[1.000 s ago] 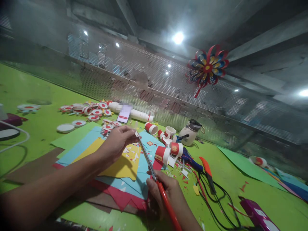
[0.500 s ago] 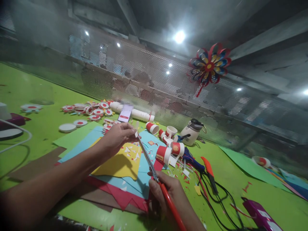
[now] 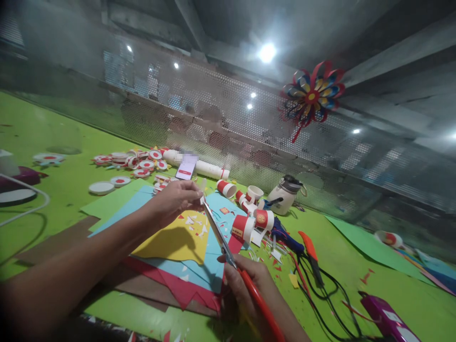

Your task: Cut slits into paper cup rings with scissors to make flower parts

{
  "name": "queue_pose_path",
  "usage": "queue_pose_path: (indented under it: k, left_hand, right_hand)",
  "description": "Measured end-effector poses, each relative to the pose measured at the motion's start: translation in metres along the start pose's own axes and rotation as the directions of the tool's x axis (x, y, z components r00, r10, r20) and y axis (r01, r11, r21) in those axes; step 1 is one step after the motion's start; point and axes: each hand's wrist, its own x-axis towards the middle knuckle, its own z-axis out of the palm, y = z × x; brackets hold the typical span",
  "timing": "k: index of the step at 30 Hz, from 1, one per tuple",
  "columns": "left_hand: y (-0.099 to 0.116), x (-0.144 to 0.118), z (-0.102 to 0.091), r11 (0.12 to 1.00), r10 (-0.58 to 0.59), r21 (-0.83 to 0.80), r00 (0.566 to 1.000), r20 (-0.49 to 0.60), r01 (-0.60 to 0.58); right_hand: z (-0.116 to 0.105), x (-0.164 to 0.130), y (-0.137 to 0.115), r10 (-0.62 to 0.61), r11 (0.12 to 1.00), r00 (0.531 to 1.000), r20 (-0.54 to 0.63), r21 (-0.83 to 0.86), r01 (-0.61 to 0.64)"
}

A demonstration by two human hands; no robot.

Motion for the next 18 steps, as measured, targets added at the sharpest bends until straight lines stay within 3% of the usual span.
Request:
queue_pose_path:
  k: [4, 11, 18]
  left_hand:
    - [-0.0003, 0.0007, -0.0014, 1.0, -0.013, 0.005, 1.0, 0.023, 0.013]
    - [-0.0015, 0.001, -0.0033, 0.999, 0.013, 0.038, 0.999, 0.052, -0.015]
    - [-0.0023, 0.0016, -0.0052, 0.997, 0.001, 0.074, 0.998, 0.061, -0.005]
  right_hand:
    - [-0.0029, -0.0018, 0.0049, 0.003, 0.999, 0.998, 0.064, -0.04, -0.001]
    - [-0.0018, -0.0037, 0.003, 0.001, 1.0, 1.0, -0.015, -0.026, -0.001]
    - [-0.0006, -0.001, 0.007, 0.038, 0.999, 0.999, 0.035, 0.024, -0.039]
